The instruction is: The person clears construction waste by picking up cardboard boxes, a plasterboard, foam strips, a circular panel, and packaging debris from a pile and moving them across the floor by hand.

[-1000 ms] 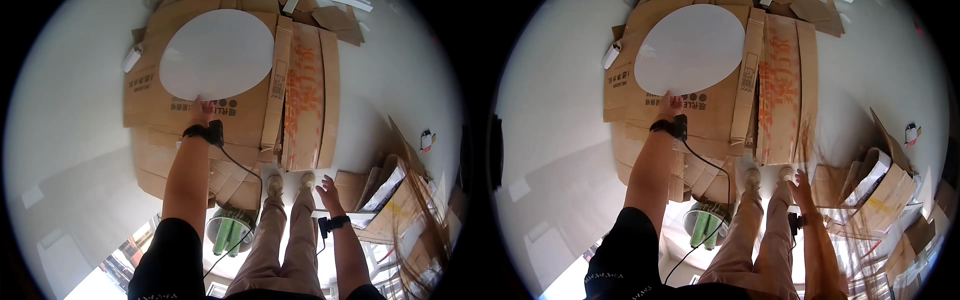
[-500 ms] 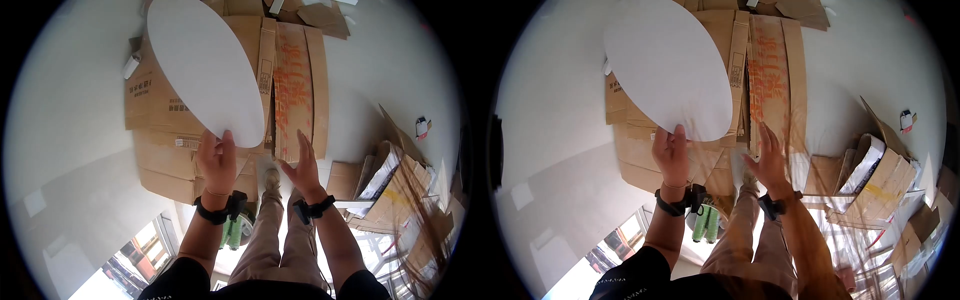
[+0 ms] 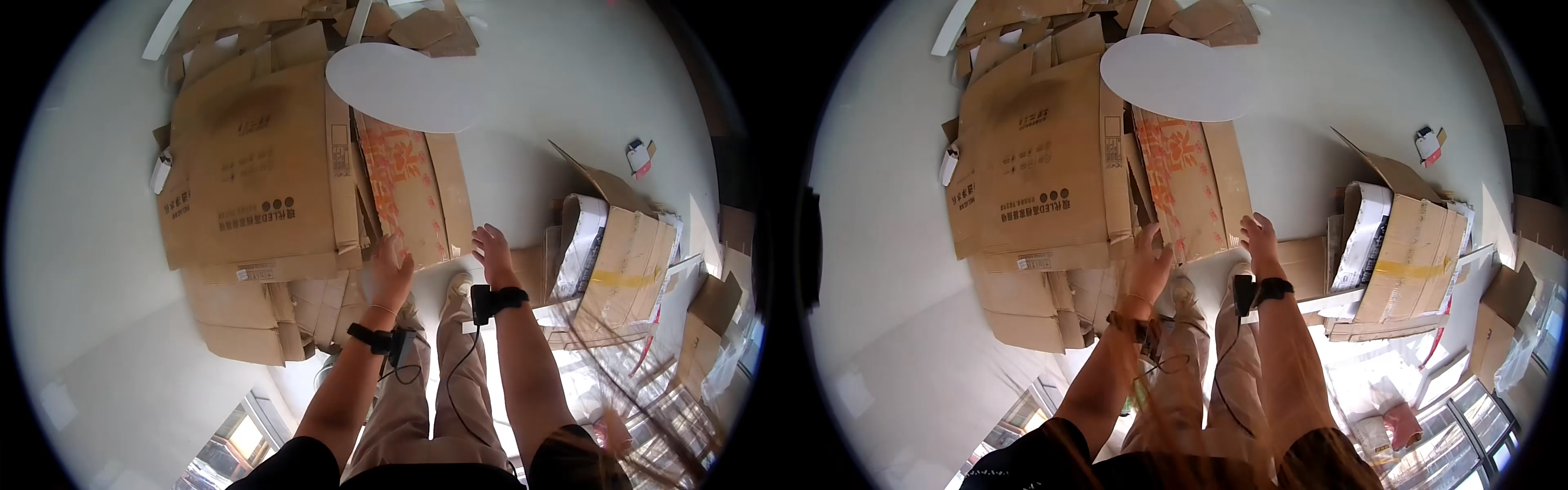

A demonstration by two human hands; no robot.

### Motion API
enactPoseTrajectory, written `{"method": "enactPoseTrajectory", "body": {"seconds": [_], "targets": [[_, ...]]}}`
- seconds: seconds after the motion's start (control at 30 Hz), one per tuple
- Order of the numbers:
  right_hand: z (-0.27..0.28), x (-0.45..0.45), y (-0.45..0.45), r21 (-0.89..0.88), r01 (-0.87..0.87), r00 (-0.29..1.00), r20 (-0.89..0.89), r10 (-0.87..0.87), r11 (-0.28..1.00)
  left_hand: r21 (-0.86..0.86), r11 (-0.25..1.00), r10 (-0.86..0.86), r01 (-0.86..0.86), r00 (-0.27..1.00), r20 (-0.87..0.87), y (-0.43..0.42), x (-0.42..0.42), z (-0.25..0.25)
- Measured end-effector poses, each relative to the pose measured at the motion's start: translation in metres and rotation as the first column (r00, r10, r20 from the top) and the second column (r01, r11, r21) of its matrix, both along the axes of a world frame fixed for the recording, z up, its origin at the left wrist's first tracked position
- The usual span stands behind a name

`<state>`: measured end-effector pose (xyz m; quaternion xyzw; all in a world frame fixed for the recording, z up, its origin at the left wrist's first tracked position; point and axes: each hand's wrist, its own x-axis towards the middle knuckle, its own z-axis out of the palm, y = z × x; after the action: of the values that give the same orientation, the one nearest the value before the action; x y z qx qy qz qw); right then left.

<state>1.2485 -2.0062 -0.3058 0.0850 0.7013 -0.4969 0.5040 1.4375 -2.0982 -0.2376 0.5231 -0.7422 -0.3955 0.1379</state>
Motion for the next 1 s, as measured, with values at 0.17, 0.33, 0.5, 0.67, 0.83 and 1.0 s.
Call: {"method": "enactPoseTrajectory", "body": {"seconds": [0.17, 0.33, 0.5, 0.67, 0.83, 1.0], "targets": [[-0.058, -0.01, 0.093, 0.199, -0.142, 0.99, 0.04, 0.137, 0.97, 0.196, 0.945, 0.195, -0.262, 0.933, 0.302, -0.008, 0.159, -0.092], [-0.128, -0.004, 0.198, 0.258, -0.121, 0.977, 0.202, 0.069, 0.959, 0.59, 0.305, 0.644, -0.748, 0.618, 0.45, -0.033, 0.223, -0.097], [-0.164, -0.006, 0.202, 0.417, -0.28, 0.937, -0.077, 0.34, 0.865, 0.705, -0.064, 0.869, -0.707, 0.308, 0.387, -0.049, 0.223, -0.132], [-0.205, -0.038, 0.118, 0.366, -0.507, 0.76, -0.236, 0.605, 0.78, 0.811, 0.054, 0.819, -0.583, 0.49, 0.299, -0.02, 0.165, -0.145], [-0.315, -0.051, 0.064, 0.49, -0.501, 0.708, -0.242, 0.663, 0.714, 0.909, 0.049, 0.867, -0.414, 0.47, 0.167, 0.04, 0.134, -0.157], [-0.35, -0.034, 0.06, 0.456, -0.528, 0.7, -0.244, 0.672, 0.716, 0.867, 0.139, 0.724, -0.479, 0.646, 0.24, 0.094, 0.151, -0.202]]}}
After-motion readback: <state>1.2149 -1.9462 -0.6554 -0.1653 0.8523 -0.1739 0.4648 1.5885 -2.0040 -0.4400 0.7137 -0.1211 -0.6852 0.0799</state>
